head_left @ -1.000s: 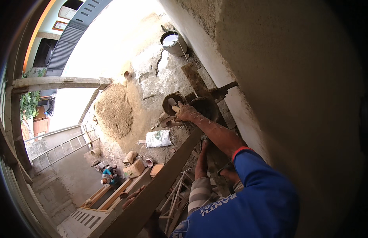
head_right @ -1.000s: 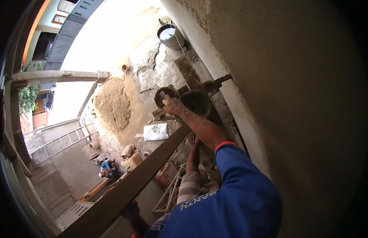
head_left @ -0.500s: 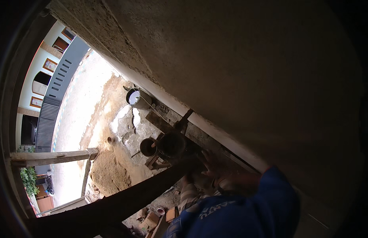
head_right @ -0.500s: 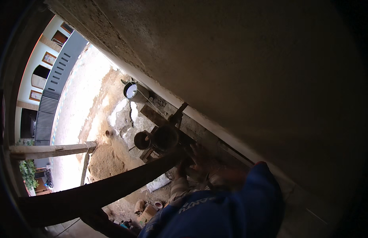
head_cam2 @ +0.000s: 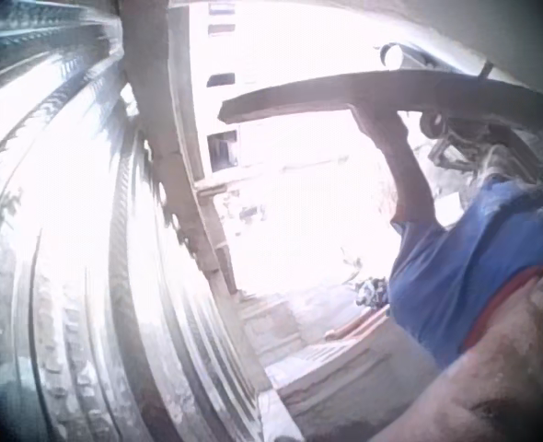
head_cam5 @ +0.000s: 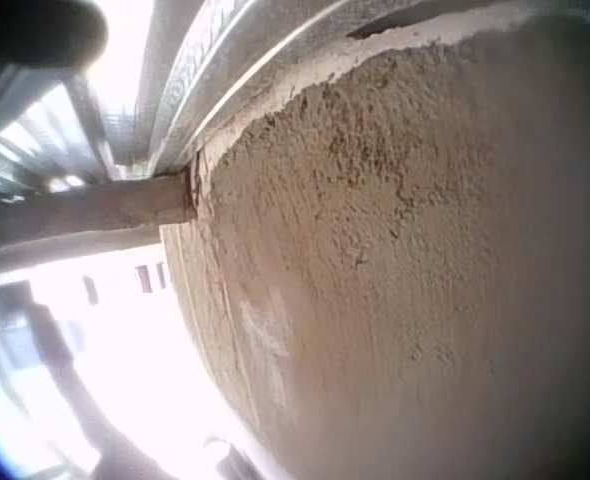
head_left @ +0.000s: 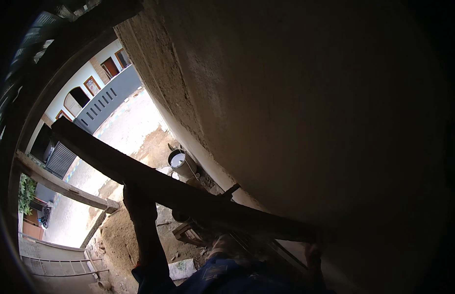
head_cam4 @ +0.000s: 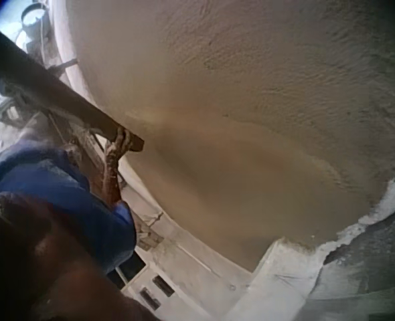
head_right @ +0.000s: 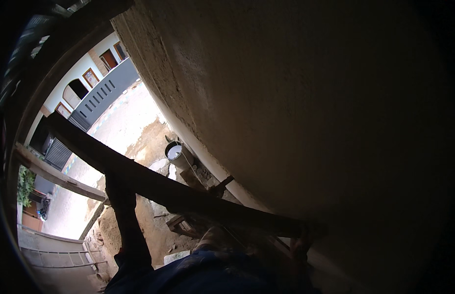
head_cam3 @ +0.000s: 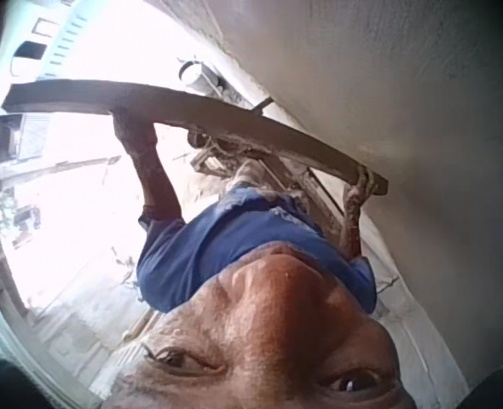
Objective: The person applies wet plaster to a wall using a trowel and then smooths it using a long wooden board.
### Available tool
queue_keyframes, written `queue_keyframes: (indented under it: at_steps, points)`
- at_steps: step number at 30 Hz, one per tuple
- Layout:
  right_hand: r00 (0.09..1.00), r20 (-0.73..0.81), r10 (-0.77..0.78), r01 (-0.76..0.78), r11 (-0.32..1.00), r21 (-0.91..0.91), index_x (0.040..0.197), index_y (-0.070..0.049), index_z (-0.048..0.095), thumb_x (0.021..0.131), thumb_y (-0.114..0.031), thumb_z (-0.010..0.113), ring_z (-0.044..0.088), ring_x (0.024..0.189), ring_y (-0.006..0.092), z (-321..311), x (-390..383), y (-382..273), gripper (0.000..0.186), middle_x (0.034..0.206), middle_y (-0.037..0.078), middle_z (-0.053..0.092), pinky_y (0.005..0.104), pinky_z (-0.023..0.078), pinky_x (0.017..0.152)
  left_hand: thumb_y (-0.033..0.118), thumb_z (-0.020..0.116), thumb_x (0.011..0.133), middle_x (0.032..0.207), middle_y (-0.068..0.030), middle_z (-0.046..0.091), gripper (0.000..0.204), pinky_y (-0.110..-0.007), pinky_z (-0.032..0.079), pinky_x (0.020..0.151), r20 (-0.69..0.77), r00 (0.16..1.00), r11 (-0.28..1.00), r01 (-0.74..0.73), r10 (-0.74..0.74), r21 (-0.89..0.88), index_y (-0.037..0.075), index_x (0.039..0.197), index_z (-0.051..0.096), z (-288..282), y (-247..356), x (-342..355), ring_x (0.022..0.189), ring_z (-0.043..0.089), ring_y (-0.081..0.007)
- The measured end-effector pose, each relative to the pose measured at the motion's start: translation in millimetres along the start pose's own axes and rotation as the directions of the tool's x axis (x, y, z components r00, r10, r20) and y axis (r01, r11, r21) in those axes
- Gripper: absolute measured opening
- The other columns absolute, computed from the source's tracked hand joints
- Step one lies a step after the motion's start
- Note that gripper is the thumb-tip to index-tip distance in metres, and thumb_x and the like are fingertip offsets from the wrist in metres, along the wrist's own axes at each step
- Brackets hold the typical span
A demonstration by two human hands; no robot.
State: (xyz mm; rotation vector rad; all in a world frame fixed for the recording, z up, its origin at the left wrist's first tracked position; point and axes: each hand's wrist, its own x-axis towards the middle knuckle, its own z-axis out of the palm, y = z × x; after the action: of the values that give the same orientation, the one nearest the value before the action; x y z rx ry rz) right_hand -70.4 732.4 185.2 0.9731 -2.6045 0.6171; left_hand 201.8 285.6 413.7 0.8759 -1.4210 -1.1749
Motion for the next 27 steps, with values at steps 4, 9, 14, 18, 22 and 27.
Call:
queue_keyframes:
  at_steps: [4,9,14,18,22,27]
  points:
    - [0.983,-0.112,0.142,-0.170,0.941,-0.294,0.126,-0.003,0.042,0.088,-0.025,0.053,0.037,0.120,0.0383,-45.3,-11.7,76.2,0.046,0.129,0.022,0.039,0.0469,0.034,0.097,0.020,0.051,0.088,0.096,-0.0109,0.058,0.031,-0.031,0.049,0.078,0.091,0.956,0.793,0.281,-0.277,-0.540,0.002,0.114,0.050,119.3,-52.8,42.1,0.089,0.058,-0.0210]
    - [0.952,-0.292,0.095,-0.217,0.882,-0.418,0.130,-0.004,0.037,0.086,-0.020,0.056,0.034,0.123,0.0371,-85.1,65.8,68.1,0.051,0.133,0.020,0.036,0.0469,0.032,0.099,0.019,0.059,0.079,0.086,-0.0081,0.057,0.026,-0.032,0.050,0.062,0.372,0.878,0.738,0.462,-0.301,-0.493,0.000,0.096,0.056,212.0,-97.4,114.1,0.078,0.057,-0.0189]
    - [0.906,-0.422,0.041,-0.309,0.745,-0.591,0.131,-0.005,0.036,0.083,-0.014,0.058,0.036,0.123,0.0331,-119.1,114.8,44.6,0.054,0.134,0.018,0.036,0.0438,0.031,0.101,0.022,0.060,0.078,0.085,-0.0092,0.057,0.029,-0.032,0.048,0.062,0.261,0.897,0.713,0.442,-0.357,-0.544,-0.003,0.092,0.057,298.0,-69.8,170.5,0.072,0.057,-0.0192]
    - [0.929,-0.368,0.027,-0.214,0.851,-0.479,0.130,-0.008,0.040,0.082,-0.016,0.061,0.041,0.119,0.0332,-117.5,135.9,44.3,0.053,0.129,0.017,0.042,0.0423,0.034,0.099,0.024,0.059,0.079,0.101,-0.0130,0.049,0.043,-0.037,0.047,0.075,0.245,0.918,0.660,0.395,-0.312,-0.639,-0.004,0.104,0.039,330.9,-76.3,179.7,0.091,0.051,-0.0218]
    - [0.916,-0.396,-0.068,-0.239,0.699,-0.673,0.120,-0.015,0.052,0.081,-0.030,0.056,0.045,0.110,0.0342,-146.8,162.9,-36.9,0.041,0.120,0.014,0.048,0.0542,0.030,0.092,0.033,0.049,0.086,0.112,-0.0176,0.046,0.051,-0.042,0.037,0.089,0.118,0.976,0.825,0.216,-0.180,-0.523,-0.006,0.116,0.039,334.9,-55.8,182.1,0.100,0.046,-0.0266]
    - [0.865,-0.482,-0.140,-0.266,0.686,-0.678,0.120,-0.016,0.052,0.082,-0.030,0.057,0.048,0.106,0.0343,-167.1,214.9,-88.5,0.041,0.115,0.015,0.050,0.0571,0.031,0.086,0.036,0.038,0.090,0.111,-0.0214,0.044,0.052,-0.043,0.036,0.089,0.015,0.990,0.970,-0.138,0.144,-0.199,-0.009,0.115,0.043,323.3,8.4,257.6,0.107,0.041,-0.0299]
